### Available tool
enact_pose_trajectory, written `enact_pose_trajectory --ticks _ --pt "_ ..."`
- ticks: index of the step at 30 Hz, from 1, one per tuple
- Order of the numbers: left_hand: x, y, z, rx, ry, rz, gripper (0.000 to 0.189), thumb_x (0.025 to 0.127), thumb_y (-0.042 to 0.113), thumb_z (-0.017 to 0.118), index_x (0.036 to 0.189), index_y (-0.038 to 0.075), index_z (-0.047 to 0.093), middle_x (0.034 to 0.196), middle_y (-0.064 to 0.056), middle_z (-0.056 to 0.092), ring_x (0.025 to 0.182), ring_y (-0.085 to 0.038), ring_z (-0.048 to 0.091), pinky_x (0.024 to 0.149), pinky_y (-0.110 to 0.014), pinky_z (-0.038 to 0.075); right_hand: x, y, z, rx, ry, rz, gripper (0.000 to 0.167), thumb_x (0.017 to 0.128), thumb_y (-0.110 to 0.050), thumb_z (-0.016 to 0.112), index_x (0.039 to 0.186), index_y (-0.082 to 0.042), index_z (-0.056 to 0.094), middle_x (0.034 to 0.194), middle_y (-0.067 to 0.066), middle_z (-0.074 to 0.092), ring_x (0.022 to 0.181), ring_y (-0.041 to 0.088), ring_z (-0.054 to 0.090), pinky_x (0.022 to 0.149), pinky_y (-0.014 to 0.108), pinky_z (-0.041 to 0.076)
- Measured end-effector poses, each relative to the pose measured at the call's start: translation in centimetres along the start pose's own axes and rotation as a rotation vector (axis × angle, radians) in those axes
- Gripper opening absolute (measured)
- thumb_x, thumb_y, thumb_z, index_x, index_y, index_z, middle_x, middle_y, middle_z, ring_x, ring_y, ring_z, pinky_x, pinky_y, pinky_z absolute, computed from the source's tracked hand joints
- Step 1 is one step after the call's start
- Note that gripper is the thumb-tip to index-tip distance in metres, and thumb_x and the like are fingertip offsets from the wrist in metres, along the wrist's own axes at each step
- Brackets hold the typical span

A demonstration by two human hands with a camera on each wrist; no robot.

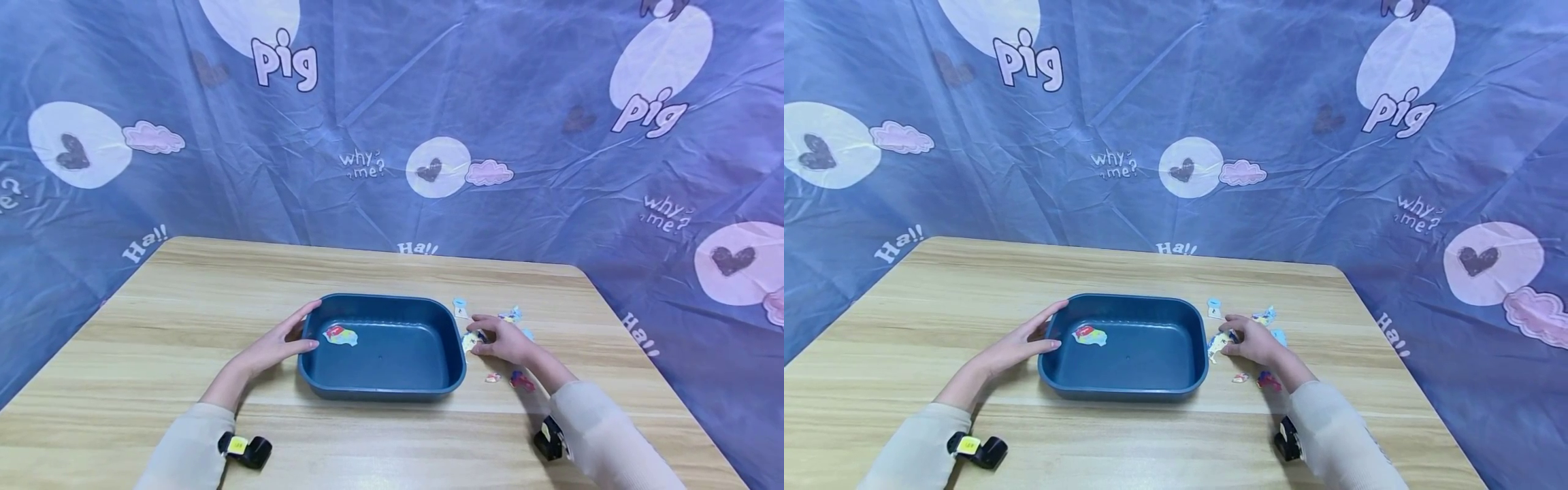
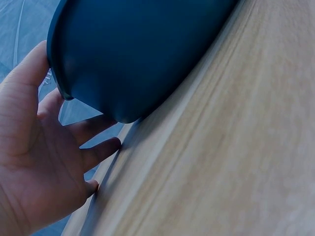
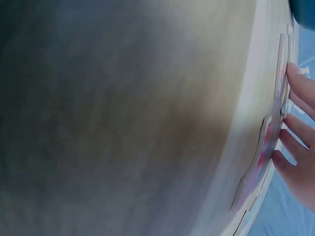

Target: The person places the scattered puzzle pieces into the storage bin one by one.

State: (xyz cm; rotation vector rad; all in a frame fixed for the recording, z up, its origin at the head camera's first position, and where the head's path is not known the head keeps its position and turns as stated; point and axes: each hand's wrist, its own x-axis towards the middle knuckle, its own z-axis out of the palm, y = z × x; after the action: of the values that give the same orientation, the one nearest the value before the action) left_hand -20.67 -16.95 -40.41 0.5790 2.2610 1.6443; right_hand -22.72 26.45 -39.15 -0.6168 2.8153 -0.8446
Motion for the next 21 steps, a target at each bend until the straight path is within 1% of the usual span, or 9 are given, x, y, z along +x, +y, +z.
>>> enact_pose_trajectory --ticks 3,6,9,11,13,16,17,21 --pt "0.01 0.01 -0.02 -0.002 -0.002 0.002 0.065 0.085 0.018 0.055 0.138 0.028 0.018 0.142 -0.008 0.011 0.124 -0.035 0.016 0.097 -0.051 0.014 -0.09 -0.11 0.1 -0.002 -0.006 -0.01 0.041 0.074 -0.016 0.068 0.111 -0.002 0.057 0.125 0.025 0.039 0.114 0.042 0.032 0.089 0.055 0.026" --pt "-0.02 0.08 -0.02 0.002 -0.003 0.004 0.065 0.085 0.019 0.055 0.137 0.028 0.018 0.142 -0.008 0.011 0.124 -0.035 0.016 0.097 -0.051 0.013 -0.11 -0.15 0.11 -0.001 -0.01 -0.021 0.04 0.074 -0.018 0.068 0.11 -0.003 0.059 0.125 0.026 0.037 0.113 0.044 0.032 0.088 0.055 0.027" --pt "-0.08 0.12 0.02 0.002 -0.003 0.003 0.064 0.085 0.019 0.055 0.137 0.029 0.019 0.142 -0.007 0.011 0.125 -0.034 0.016 0.097 -0.051 0.013 -0.16 0.03 0.11 0.002 0.005 -0.059 0.038 0.075 -0.025 0.067 0.107 -0.005 0.061 0.123 0.026 0.039 0.112 0.045 0.033 0.086 0.057 0.027" --pt "-0.06 0.09 0.03 -0.002 -0.002 0.004 0.064 0.085 0.019 0.055 0.137 0.029 0.019 0.142 -0.007 0.011 0.125 -0.034 0.016 0.097 -0.051 0.013 -0.24 0.07 0.07 -0.004 0.025 -0.101 0.037 0.076 -0.031 0.065 0.104 -0.008 0.063 0.121 0.026 0.042 0.109 0.045 0.035 0.084 0.057 0.03" --pt "-0.05 0.08 0.05 -0.007 -0.004 0.005 0.064 0.085 0.019 0.055 0.137 0.029 0.019 0.142 -0.007 0.011 0.125 -0.034 0.016 0.097 -0.051 0.013 -0.26 0.04 0.09 -0.008 0.04 -0.123 0.035 0.076 -0.033 0.065 0.102 -0.008 0.064 0.119 0.026 0.043 0.108 0.045 0.037 0.083 0.057 0.031" --pt "-0.04 0.08 0.05 -0.008 -0.005 0.007 0.064 0.085 0.019 0.055 0.137 0.029 0.019 0.142 -0.007 0.011 0.125 -0.034 0.016 0.097 -0.05 0.013 -0.14 0.0 0.19 -0.025 0.054 -0.112 0.03 0.075 -0.027 0.067 0.097 -0.007 0.065 0.118 0.026 0.045 0.107 0.044 0.039 0.083 0.056 0.031" --pt "-0.05 0.09 0.05 -0.008 -0.005 0.007 0.064 0.085 0.019 0.055 0.137 0.029 0.019 0.142 -0.007 0.011 0.125 -0.034 0.016 0.097 -0.05 0.013 -0.04 0.03 0.25 -0.024 0.052 -0.094 0.029 0.074 -0.025 0.067 0.096 -0.007 0.065 0.118 0.026 0.045 0.108 0.044 0.038 0.084 0.057 0.03" --pt "-0.09 0.11 0.04 -0.004 -0.001 0.004 0.064 0.085 0.019 0.055 0.137 0.029 0.019 0.142 -0.007 0.011 0.125 -0.034 0.016 0.097 -0.05 0.013 0.06 -0.01 0.34 -0.056 0.058 -0.072 0.022 0.073 -0.017 0.069 0.092 -0.006 0.063 0.116 0.025 0.046 0.107 0.041 0.041 0.087 0.053 0.031"
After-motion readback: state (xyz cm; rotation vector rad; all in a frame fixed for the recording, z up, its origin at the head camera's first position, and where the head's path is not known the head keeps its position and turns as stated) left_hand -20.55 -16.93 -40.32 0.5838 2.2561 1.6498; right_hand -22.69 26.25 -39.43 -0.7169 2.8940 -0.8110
